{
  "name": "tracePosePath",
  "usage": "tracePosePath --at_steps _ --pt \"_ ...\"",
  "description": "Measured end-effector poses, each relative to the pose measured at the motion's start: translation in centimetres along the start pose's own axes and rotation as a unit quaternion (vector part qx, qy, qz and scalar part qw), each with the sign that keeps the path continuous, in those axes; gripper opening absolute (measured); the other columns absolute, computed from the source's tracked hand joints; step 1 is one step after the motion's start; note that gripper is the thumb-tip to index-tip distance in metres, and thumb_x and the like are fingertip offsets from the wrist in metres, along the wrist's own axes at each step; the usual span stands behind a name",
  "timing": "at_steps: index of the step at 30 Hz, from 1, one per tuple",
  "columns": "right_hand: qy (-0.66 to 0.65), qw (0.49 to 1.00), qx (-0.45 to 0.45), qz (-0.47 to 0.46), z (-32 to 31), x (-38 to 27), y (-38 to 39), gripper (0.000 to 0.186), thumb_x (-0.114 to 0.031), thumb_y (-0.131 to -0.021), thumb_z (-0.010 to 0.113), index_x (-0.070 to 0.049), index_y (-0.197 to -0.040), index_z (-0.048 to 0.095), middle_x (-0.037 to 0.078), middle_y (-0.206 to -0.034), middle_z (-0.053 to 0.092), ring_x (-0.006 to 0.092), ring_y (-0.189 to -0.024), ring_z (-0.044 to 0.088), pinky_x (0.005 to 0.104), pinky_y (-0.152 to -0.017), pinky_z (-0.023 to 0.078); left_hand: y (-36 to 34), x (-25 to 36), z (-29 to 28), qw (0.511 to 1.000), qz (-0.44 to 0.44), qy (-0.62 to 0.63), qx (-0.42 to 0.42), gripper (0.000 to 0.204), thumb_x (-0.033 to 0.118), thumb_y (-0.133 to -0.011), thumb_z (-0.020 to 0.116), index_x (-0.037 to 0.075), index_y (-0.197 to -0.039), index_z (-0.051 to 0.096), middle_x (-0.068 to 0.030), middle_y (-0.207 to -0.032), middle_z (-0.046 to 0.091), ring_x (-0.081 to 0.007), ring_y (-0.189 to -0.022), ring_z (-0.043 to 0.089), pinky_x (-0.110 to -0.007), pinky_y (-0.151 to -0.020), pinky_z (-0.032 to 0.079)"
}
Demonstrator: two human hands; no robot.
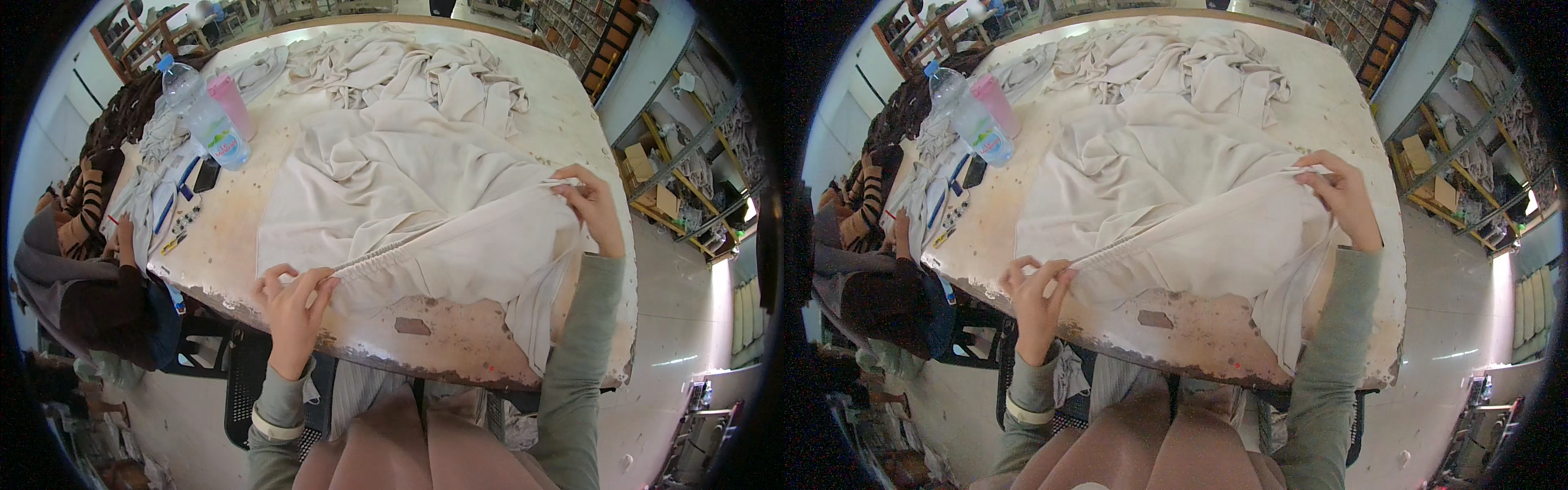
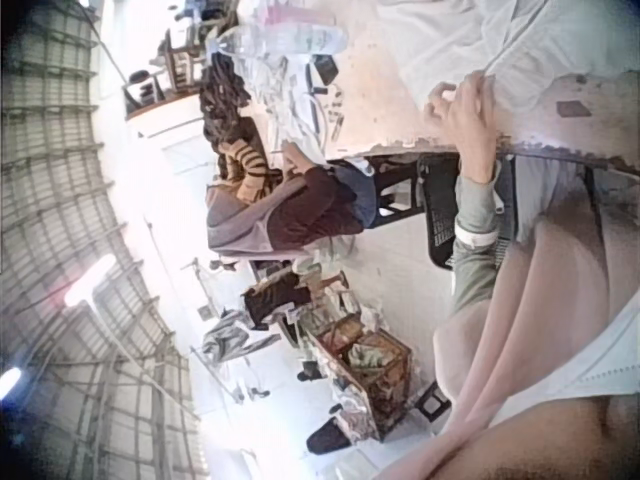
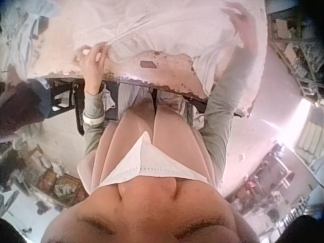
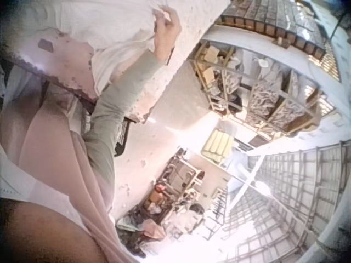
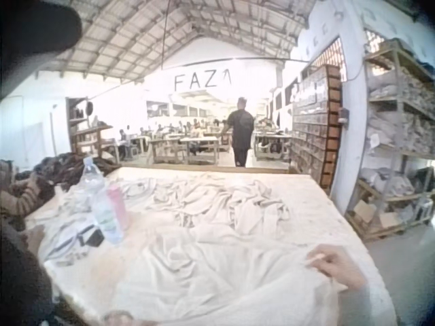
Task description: The person repairs a light-colored garment by hand, using a seam ripper to remove threads, applying tape to a section, and marking the fabric with a pen. The person repeatedly folds and unfolds the garment to access different areas.
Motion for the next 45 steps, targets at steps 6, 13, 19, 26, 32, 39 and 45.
tracePosePath --at_steps 6,13,19,26,32,39,45 --pt "0.021 0.998 -0.042 -0.033 3.3 -1.0 -0.7 0.010 -0.009 -0.083 0.064 -0.006 -0.093 0.063 -0.007 -0.056 0.044 0.0012 -0.050 0.034 0.0205 -0.045 0.022 -1.1 1.3 3.6 0.996 -0.025 0.064 -0.064 0.039 0.027 -0.074 0.073 0.012 -0.108 0.063 -0.0035 -0.109 0.059 -0.0284 -0.109 0.045 -0.044 -0.095 0.028" --pt "-0.045 0.997 -0.067 -0.006 1.9 -3.2 1.0 0.012 -0.008 -0.083 0.065 -0.006 -0.094 0.065 -0.006 -0.075 0.055 0.0017 -0.056 0.039 0.0186 -0.049 0.030 -5.6 4.5 7.4 0.965 0.016 0.243 -0.096 0.039 0.030 -0.075 0.073 0.010 -0.106 0.061 -0.0068 -0.106 0.061 -0.0271 -0.104 0.049 -0.043 -0.094 0.030" --pt "-0.046 0.995 -0.056 -0.066 1.0 -4.8 1.2 0.012 -0.007 -0.081 0.066 -0.005 -0.093 0.065 -0.002 -0.083 0.060 0.0046 -0.064 0.048 0.0204 -0.054 0.037 -6.0 3.3 8.2 0.927 -0.039 0.349 -0.134 0.024 0.022 -0.073 0.076 0.005 -0.084 0.063 -0.0080 -0.086 0.065 -0.0271 -0.082 0.057 -0.033 -0.076 0.043" --pt "-0.061 0.985 -0.131 -0.099 8.3 -7.3 2.3 0.015 -0.005 -0.082 0.064 0.000 -0.096 0.063 0.002 -0.086 0.063 0.0090 -0.077 0.056 0.0236 -0.066 0.045 -7.1 4.2 1.4 0.983 0.012 0.161 0.089 0.030 0.020 -0.072 0.076 0.008 -0.095 0.062 -0.0075 -0.088 0.062 -0.0265 -0.095 0.058 -0.043 -0.092 0.034" --pt "-0.053 0.968 -0.191 -0.154 12.2 -10.3 4.8 0.015 -0.011 -0.085 0.065 -0.003 -0.098 0.064 0.004 -0.077 0.061 0.0074 -0.067 0.050 0.0236 -0.059 0.041 -6.5 8.6 2.0 0.846 0.032 0.483 -0.224 0.023 0.015 -0.079 0.071 0.006 -0.099 0.063 -0.0060 -0.085 0.063 -0.0140 -0.079 0.056 -0.024 -0.076 0.041" --pt "0.049 0.954 -0.295 -0.002 6.1 -8.8 5.7 0.024 -0.026 -0.088 0.062 -0.002 -0.088 0.062 0.009 -0.064 0.051 0.0122 -0.056 0.049 0.0283 -0.053 0.038 -5.2 3.0 -0.6 0.809 -0.103 0.513 -0.267 0.010 0.006 -0.079 0.068 0.001 -0.087 0.065 0.0019 -0.078 0.060 -0.0060 -0.077 0.051 -0.020 -0.070 0.038" --pt "-0.046 0.949 -0.301 0.077 1.1 -5.6 7.8 0.027 -0.028 -0.093 0.057 -0.002 -0.084 0.060 -0.003 -0.063 0.047 0.0055 -0.059 0.041 0.0229 -0.052 0.032 -5.0 -5.3 -4.4 0.849 -0.177 0.497 -0.020 0.012 0.011 -0.085 0.062 0.002 -0.092 0.063 0.0014 -0.085 0.060 -0.0058 -0.081 0.051 -0.020 -0.076 0.039"
Point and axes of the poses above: each hand's wrist, its own y-axis away from the middle knuckle, its own z-axis out of the palm, x = y × z, the point moved 5 cm from there along -y, towards the middle knuckle
